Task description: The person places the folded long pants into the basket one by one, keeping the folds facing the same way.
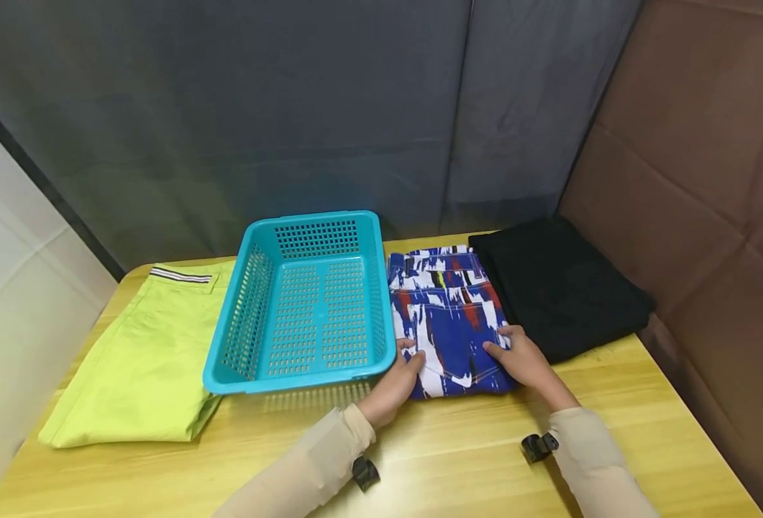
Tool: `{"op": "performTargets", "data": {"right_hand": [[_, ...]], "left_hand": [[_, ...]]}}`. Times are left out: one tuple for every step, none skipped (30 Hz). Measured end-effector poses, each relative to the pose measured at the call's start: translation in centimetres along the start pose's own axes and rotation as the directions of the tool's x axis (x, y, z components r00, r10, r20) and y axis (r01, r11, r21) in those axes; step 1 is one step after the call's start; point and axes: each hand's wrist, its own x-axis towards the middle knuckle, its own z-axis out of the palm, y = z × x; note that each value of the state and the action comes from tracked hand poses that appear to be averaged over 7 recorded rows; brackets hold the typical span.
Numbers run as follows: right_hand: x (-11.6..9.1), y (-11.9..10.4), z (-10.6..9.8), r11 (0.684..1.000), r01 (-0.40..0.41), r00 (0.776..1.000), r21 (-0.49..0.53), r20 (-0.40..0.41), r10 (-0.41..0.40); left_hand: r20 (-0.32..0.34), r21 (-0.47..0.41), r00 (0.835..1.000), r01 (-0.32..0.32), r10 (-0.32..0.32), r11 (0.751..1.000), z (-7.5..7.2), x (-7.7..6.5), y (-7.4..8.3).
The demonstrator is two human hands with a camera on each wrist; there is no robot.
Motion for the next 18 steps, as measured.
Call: {"op": "performTargets", "data": {"right_hand": [[0.2,0.05,-0.03,0.999,0.002,1.0,0.052,0.023,-0.003],[0.37,0.08,-0.07,0.994,0.0,0.999,0.106,0.043,-0.005],[0.52,0.11,-0.12,0.987,-0.008,0.998,0.159,0.062,-0.002],[0.63,0.16,-0.2,0.978,-0.024,0.997,0.208,0.079,0.008],[0.75,0.22,-0.27,0.968,-0.043,0.995,0.246,0.096,0.02],[0.85,0.27,-0.33,0.952,-0.06,0.993,0.299,0.113,0.027],[0.92,0.34,-0.38,0.934,-0.077,0.991,0.348,0.132,0.033],[0.98,0.43,-0.41,0.914,-0.099,0.988,0.393,0.15,0.042],[1.01,0.52,-0.41,0.885,-0.126,0.983,0.448,0.174,0.052],[1.02,0.64,-0.38,0.85,-0.158,0.977,0.502,0.203,0.062],[1.05,0.75,-0.33,0.815,-0.184,0.971,0.55,0.229,0.064],[1.05,0.84,-0.25,0.77,-0.21,0.965,0.603,0.255,0.064],[1.04,0.9,-0.2,0.738,-0.23,0.96,0.634,0.274,0.065],[1.02,0.92,-0.16,0.719,-0.244,0.956,0.651,0.285,0.066],[1.01,0.92,-0.12,0.707,-0.25,0.954,0.662,0.293,0.062],[1.02,0.87,-0.09,0.704,-0.253,0.952,0.663,0.299,0.06],[1.05,0.79,-0.08,0.704,-0.254,0.951,0.663,0.303,0.058],[1.1,0.68,-0.07,0.705,-0.255,0.95,0.662,0.306,0.055]], "left_hand": [[-0.003,-0.008,1.0,0.002,-0.002,1.0,-0.07,-0.03,0.02],[-0.004,-0.015,1.0,0.007,-0.007,1.0,-0.14,-0.07,0.05],[-0.002,-0.023,1.0,0.013,-0.013,1.0,-0.22,-0.11,0.08],[0.005,-0.032,1.0,0.02,-0.019,0.999,-0.29,-0.13,0.15],[0.01,-0.042,1.0,0.024,-0.023,0.999,-0.34,-0.18,0.26],[0.012,-0.052,1.0,0.029,-0.028,0.998,-0.37,-0.2,0.39],[0.015,-0.058,0.999,0.038,-0.037,0.998,-0.38,-0.24,0.5],[0.019,-0.07,0.998,0.055,-0.053,0.996,-0.37,-0.29,0.59],[0.02,-0.087,0.998,0.066,-0.065,0.994,-0.32,-0.34,0.69],[0.026,-0.105,0.997,0.076,-0.074,0.992,-0.25,-0.4,0.75],[0.033,-0.123,0.996,0.088,-0.085,0.988,-0.19,-0.46,0.77],[0.041,-0.138,0.995,0.1,-0.095,0.985,-0.14,-0.51,0.78],[0.051,-0.153,0.993,0.111,-0.104,0.982,-0.1,-0.56,0.7],[0.061,-0.164,0.992,0.118,-0.109,0.979,-0.08,-0.59,0.65],[0.07,-0.17,0.992,0.119,-0.109,0.978,-0.07,-0.61,0.61],[0.08,-0.168,0.991,0.122,-0.11,0.978,-0.1,-0.61,0.56],[0.083,-0.162,0.99,0.125,-0.112,0.979,-0.14,-0.61,0.54],[0.085,-0.156,0.99,0.125,-0.113,0.98,-0.18,-0.59,0.52]]}}
